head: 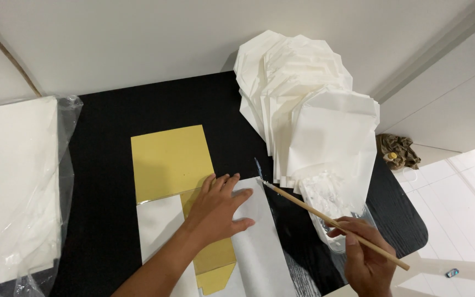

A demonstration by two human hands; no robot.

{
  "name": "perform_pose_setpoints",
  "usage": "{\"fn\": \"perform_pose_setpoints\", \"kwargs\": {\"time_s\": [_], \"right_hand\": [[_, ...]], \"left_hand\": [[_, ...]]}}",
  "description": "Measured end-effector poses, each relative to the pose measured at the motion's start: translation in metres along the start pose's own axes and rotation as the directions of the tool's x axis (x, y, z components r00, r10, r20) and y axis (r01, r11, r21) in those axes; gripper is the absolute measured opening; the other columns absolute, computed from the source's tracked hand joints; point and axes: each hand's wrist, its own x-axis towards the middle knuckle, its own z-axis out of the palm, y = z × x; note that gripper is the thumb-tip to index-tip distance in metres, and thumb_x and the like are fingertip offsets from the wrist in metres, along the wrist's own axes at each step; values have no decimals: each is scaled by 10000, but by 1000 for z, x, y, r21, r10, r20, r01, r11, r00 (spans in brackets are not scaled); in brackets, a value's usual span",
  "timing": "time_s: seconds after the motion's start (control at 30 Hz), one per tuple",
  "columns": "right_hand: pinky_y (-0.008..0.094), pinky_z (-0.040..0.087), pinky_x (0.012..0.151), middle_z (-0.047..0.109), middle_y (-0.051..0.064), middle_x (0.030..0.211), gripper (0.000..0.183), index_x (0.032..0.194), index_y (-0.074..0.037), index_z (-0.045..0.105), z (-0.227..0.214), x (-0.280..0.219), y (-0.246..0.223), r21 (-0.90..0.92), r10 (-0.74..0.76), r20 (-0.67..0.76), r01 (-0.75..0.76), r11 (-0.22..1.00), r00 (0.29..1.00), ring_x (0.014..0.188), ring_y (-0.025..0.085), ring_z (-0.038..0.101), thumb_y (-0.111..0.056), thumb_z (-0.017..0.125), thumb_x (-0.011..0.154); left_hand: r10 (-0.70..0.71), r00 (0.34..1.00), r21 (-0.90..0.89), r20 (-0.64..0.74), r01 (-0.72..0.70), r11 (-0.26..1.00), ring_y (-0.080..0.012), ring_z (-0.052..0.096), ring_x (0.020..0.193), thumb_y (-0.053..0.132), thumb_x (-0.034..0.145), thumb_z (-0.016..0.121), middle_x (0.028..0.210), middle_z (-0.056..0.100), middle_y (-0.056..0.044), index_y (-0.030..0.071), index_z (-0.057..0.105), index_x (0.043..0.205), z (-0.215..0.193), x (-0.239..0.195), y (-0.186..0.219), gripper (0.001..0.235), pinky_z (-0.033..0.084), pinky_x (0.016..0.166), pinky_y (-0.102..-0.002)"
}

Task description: Manually assembling paper bags by folding paper sheets and applying glue with a brush.

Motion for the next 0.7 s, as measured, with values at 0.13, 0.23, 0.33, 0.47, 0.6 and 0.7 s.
{"fn": "perform_pose_setpoints", "kwargs": {"time_s": [0.13,0.23,0.33,0.47,0.6,0.7], "right_hand": [[361,634,731,653,222,1035,136,1025,54,615,0,-1,1,-45,19,-2,-19,999,1000,809,280,730,-18,517,965],[375,641,703,604,225,1128,136,1046,33,586,-2,-5,6,64,61,-10,-60,996,998,885,308,724,-20,469,1002],[401,656,700,618,251,1180,136,1064,20,558,-3,-6,2,168,97,-9,-94,981,995,920,338,732,-15,434,1020],[445,692,809,639,281,1183,109,1042,42,519,0,-6,-9,161,100,-70,-87,983,993,908,370,760,27,412,1027],[432,711,787,648,254,1131,64,1051,13,498,6,2,-4,70,0,-72,5,998,997,873,356,777,-32,464,1022],[414,709,825,640,231,1150,53,1048,1,495,14,8,2,80,-36,-59,41,996,998,911,327,773,14,459,1010]], "left_hand": [[22,1000,11,-7,-22,1000,-416,348,1412,562,846,698,1520,432,-232,173,607,1390,2,1,-2,676,167,1160,-570],[12,1000,-3,4,-12,1000,-414,340,1416,557,848,695,1523,425,-231,175,609,1392,1,1,-1,670,145,1167,-573],[3,1000,-11,7,-3,1000,-412,341,1416,551,843,702,1520,427,-229,177,614,1387,0,0,0,667,124,1176,-575],[21,999,13,-26,-21,1000,-412,354,1412,566,839,689,1520,429,-229,178,606,1395,4,-1,-3,683,128,1178,-568],[19,999,8,-36,-18,1000,-413,366,1404,559,837,705,1506,445,-233,172,619,1380,3,0,-2,672,141,1172,-583],[24,999,30,-27,-24,999,-423,360,1406,577,852,681,1509,438,-236,173,613,1384,4,-2,-2,672,140,1170,-579]]}}
